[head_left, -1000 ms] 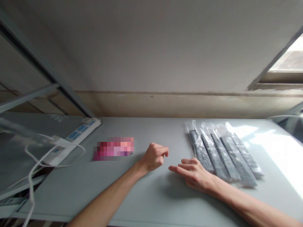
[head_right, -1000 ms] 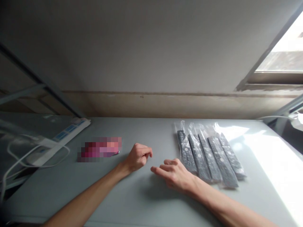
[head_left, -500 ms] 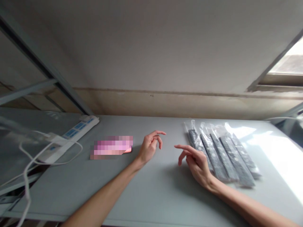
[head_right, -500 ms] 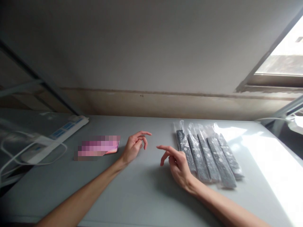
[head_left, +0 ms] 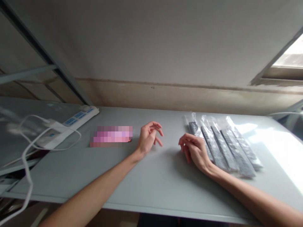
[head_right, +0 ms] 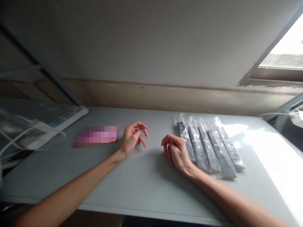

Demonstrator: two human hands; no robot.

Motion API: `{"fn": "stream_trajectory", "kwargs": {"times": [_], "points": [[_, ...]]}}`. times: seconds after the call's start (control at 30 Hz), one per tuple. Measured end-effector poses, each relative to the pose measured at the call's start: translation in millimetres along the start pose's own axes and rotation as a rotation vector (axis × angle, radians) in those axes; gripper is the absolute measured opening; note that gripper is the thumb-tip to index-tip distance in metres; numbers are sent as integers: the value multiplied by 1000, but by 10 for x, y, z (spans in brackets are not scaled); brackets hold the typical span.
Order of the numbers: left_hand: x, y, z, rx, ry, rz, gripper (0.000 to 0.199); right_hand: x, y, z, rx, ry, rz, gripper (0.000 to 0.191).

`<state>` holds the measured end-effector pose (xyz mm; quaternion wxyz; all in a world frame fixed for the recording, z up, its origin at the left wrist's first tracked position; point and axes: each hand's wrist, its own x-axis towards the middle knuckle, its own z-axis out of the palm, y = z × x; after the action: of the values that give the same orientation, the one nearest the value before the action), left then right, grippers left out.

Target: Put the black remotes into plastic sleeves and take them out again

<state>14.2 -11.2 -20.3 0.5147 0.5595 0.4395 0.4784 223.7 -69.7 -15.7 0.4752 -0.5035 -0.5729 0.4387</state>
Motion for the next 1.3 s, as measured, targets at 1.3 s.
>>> {"fn": "stream_trajectory", "kwargs": {"times": [1.3], "points": [[-103,-6,8,41,46,80,22,4,53,-20,-37,-11,40,28]]}}
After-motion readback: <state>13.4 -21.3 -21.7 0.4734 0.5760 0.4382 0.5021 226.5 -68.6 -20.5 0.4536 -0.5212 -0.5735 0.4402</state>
